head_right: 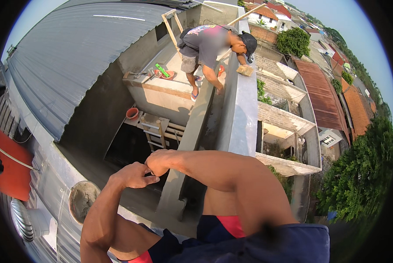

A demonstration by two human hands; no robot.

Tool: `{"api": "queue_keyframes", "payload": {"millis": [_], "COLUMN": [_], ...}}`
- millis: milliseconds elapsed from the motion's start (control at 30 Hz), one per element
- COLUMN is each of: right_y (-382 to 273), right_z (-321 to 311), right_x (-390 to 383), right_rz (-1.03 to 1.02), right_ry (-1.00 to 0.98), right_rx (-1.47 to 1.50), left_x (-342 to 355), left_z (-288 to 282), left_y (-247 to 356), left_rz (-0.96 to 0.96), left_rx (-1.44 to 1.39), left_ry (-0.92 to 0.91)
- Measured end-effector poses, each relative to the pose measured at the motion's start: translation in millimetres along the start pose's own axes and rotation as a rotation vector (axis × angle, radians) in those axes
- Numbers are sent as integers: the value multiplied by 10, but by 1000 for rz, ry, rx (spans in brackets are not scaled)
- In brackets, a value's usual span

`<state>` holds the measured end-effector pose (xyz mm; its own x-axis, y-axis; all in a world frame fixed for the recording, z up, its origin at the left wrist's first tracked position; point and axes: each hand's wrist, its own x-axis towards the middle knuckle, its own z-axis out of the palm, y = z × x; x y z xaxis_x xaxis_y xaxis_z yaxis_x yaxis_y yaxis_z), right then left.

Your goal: The person applies wet cement to a vertical wall section on a rooftop using a trowel and then smooths the surface with a wooden float. Another worker is visible nearby performing similar plastering work.

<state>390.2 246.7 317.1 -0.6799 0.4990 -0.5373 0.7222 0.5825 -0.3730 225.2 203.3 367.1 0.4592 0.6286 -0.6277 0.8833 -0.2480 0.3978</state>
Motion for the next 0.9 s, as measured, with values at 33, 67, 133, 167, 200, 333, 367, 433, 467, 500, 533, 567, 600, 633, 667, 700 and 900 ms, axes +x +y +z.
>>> {"api": "queue_keyframes", "payload": {"millis": [33,67,133,167,200,333,367,433,467,500,533,567,600,633,667,700,900], "right_y": [6,8,10,15,15,27,24,22,18,13,6,-1,-8,-14,-19,-26,-30], "right_z": [3,7,18,20,20,7,5,-6,-11,-17,-21,-28,-33,-38,-43,-44,-40], "right_x": [3,9,16,19,23,19,15,2,-6,-11,-15,-15,-15,-11,-8,-3,-6], "right_rz": [0,1,5,-19,-18,-2,0,6,10,13,14,14,11,15,16,15,24], "right_ry": [5,11,30,29,28,21,16,15,20,26,21,17,13,9,5,2,3], "right_rx": [13,7,-6,-23,-25,-33,-39,-44,-43,-42,-50,-59,-71,-73,-77,-86,-42], "left_x": [2,-1,-3,-7,-5,-6,-9,-6,-5,-3,-1,3,8,13,16,14,7], "left_z": [-1,-3,0,2,2,-9,-9,-5,-1,3,10,17,21,23,24,24,18], "left_y": [6,8,19,24,33,62,66,69,67,61,55,46,37,26,16,2,-18], "left_rz": [0,16,16,25,24,16,24,22,11,0,7,14,20,23,25,18,46], "left_rx": [-21,-15,-25,-57,-54,-60,-60,-65,-70,-79,-79,-83,-87,-95,-103,-114,-75], "left_ry": [-5,14,29,29,30,24,25,25,23,26,29,36,43,40,37,33,39]}}
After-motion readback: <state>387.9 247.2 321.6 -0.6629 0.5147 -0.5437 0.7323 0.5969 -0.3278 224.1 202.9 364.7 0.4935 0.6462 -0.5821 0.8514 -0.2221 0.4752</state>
